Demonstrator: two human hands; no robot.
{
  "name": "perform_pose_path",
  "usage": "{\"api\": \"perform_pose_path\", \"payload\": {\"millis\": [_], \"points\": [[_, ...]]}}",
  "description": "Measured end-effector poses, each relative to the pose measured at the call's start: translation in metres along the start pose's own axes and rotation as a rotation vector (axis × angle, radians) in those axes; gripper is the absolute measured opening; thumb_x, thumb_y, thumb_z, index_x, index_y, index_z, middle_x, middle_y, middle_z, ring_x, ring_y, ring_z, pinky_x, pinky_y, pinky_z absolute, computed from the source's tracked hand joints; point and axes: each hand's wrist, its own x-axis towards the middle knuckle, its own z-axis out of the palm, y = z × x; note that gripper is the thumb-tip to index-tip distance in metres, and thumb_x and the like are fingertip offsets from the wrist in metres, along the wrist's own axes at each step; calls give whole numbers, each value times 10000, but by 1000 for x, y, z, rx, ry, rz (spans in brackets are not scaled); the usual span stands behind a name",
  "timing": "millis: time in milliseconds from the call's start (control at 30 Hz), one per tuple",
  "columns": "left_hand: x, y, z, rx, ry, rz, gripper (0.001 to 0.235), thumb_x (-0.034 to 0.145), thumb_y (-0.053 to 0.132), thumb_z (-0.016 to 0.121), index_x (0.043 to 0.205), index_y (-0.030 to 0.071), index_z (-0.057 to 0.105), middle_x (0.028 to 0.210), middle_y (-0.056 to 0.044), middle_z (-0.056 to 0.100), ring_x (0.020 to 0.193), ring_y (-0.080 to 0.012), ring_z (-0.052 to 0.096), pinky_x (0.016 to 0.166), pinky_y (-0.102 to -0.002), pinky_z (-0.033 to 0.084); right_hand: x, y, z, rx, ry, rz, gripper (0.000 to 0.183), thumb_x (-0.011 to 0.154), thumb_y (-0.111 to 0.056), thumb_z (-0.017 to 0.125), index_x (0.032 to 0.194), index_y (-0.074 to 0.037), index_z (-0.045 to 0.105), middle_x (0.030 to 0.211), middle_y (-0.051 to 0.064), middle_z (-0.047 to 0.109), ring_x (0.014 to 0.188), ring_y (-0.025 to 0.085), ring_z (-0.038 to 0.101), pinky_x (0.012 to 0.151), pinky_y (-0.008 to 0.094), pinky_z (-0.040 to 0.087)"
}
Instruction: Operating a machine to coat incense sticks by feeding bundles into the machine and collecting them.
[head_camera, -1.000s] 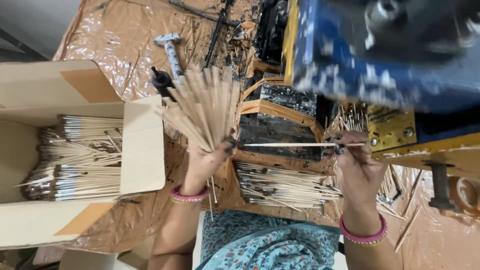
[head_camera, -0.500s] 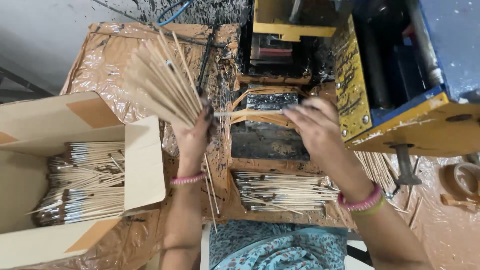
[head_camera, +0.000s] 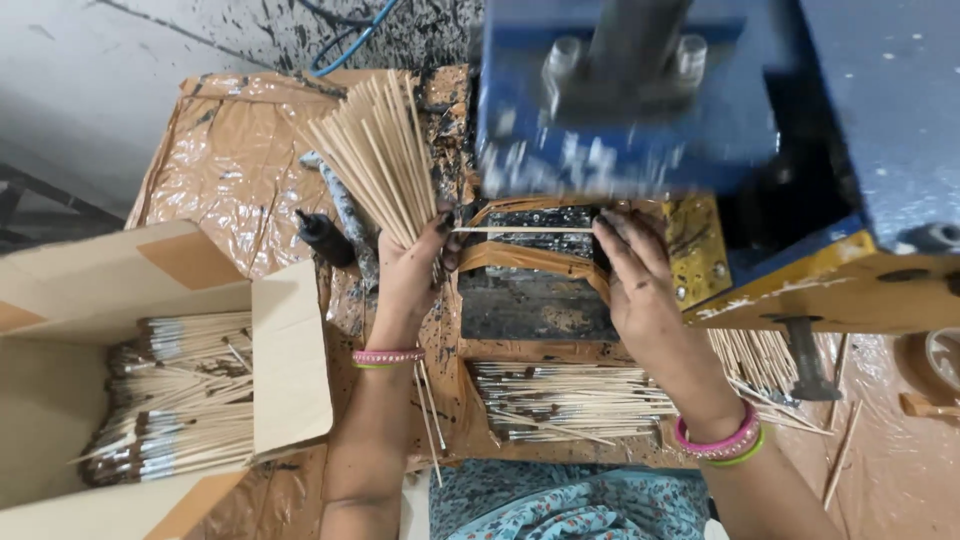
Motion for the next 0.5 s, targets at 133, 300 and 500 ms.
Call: {"api": "perform_pose_path", "payload": {"millis": [133, 300, 500], "points": [[2, -4, 3, -82, -26, -20, 114, 983, 26, 611, 1089, -3, 639, 789, -49, 639, 649, -124, 615, 530, -244, 489, -3, 10, -8, 0, -5, 40, 421, 968, 57, 538, 1385, 10, 578, 1374, 242, 572, 1310, 357, 525, 1126, 417, 435], [-11, 0, 7, 4, -22, 6, 66, 996, 38, 609, 1022, -19, 629, 781, -64, 652, 584, -134, 588, 501, -253, 483, 20, -26, -53, -259, -231, 107, 313, 1019, -108, 567, 1321, -47, 625, 1163, 133, 681, 1075, 269, 664, 994, 386, 500], [-59, -1, 5, 356, 250, -91, 151, 987, 89, 631, 1090, -21, 644, 809, -68, 693, 516, -103, 500, 408, -226, 364, -21, -21, -74, -668, -4, -228, 279, 937, -74, 660, 1209, -57, 718, 1096, 143, 677, 1027, 293, 654, 918, 422, 539]]}}
